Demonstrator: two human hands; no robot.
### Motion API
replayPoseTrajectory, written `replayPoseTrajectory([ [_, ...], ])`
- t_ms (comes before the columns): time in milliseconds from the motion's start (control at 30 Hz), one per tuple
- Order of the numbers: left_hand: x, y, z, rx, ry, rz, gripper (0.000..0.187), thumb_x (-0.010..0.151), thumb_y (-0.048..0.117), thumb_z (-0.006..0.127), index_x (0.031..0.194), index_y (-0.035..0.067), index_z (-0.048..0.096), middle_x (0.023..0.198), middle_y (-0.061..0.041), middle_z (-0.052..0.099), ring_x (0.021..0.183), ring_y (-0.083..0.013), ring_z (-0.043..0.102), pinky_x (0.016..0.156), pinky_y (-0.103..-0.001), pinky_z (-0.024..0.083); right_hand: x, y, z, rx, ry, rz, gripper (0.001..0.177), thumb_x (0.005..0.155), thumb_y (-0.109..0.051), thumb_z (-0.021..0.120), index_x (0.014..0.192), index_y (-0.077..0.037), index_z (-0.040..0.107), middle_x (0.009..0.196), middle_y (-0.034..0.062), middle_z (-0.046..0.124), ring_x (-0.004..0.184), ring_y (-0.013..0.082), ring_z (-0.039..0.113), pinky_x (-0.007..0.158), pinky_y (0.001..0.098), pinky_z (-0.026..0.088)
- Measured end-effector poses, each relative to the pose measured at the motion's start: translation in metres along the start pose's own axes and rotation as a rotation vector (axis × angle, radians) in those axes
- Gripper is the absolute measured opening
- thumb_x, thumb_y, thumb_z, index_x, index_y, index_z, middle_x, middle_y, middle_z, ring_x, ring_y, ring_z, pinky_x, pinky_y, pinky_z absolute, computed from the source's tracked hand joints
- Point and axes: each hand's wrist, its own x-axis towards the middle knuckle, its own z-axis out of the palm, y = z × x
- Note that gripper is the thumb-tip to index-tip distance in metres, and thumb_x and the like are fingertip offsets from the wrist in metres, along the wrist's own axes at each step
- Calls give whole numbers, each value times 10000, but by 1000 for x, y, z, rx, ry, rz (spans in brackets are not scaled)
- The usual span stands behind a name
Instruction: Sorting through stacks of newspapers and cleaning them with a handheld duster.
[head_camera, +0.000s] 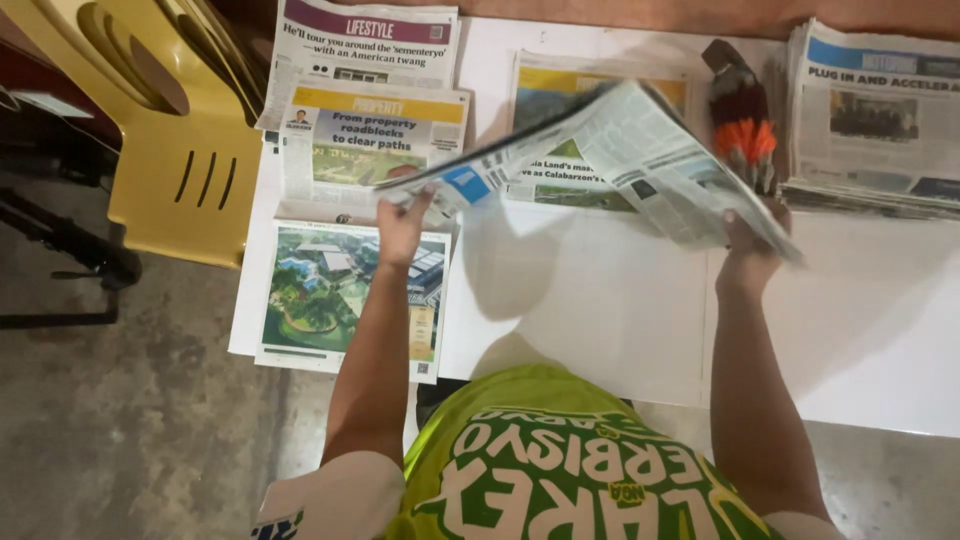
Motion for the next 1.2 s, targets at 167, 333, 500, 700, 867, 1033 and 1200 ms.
replayPoseTrajectory([
  [167, 13, 10, 14, 47, 120, -49, 418, 956, 163, 692, 1292, 41, 475, 1129, -146, 683, 970, -250, 703, 856, -385, 634, 11, -26, 19, 5, 47, -156, 289, 937, -44, 662, 1207, 41, 600, 1132, 133, 652, 983, 228, 615, 955, 346, 531],
  [333, 27, -12, 8, 157, 133, -103, 342, 951, 80, 609, 1276, 13, 529, 1114, -154, 698, 957, -243, 696, 848, -357, 611, 21, -21, 16, 28, -31, -97, 362, 947, 26, 690, 1289, 1, 576, 1243, 133, 669, 1082, 215, 661, 1004, 310, 542],
  [500, 47, 48, 1, 341, 86, 116, 346, 945, 45, 589, 1287, 28, 544, 1045, -131, 703, 879, -223, 717, 728, -342, 650, 66, -41, -26, -383, 250, 16, 508, 926, -25, 794, 1320, 65, 486, 1243, 175, 668, 1097, 271, 738, 1001, 324, 641],
  [700, 68, 80, -6, 334, -64, -148, 511, 906, 87, 666, 1382, 31, 489, 1133, -184, 743, 913, -261, 774, 794, -362, 665, 86, -40, -25, -847, 33, 458, 699, 930, -347, 878, 1361, 25, 473, 1218, 182, 599, 902, 275, 677, 622, 290, 630],
  [867, 52, -33, -37, 493, -48, -436, 454, 912, 131, 608, 1325, -11, 483, 1077, -188, 694, 865, -255, 683, 778, -380, 572, 59, 105, -46, -771, -100, -87, 538, 829, 38, 745, 1313, 27, 513, 1059, 200, 656, 865, 318, 646, 727, 420, 536],
  [1033, 47, -40, -37, 807, -193, -429, 457, 968, 315, 592, 1322, 52, 470, 1222, -325, 653, 1186, -493, 618, 985, -638, 491, -37, 55, 52, -879, -329, 122, 448, 889, -170, 808, 1296, -108, 630, 1164, 161, 653, 1018, 368, 687, 793, 522, 579],
  [1200, 47, 55, 32, 865, -407, -305, 464, 986, 242, 555, 1389, 52, 425, 1289, -365, 608, 1192, -514, 613, 944, -627, 522, -86, 83, 80, -511, -857, -42, 276, 919, -106, 740, 1162, -22, 638, 1281, 216, 600, 1151, 484, 642, 870, 571, 569],
])
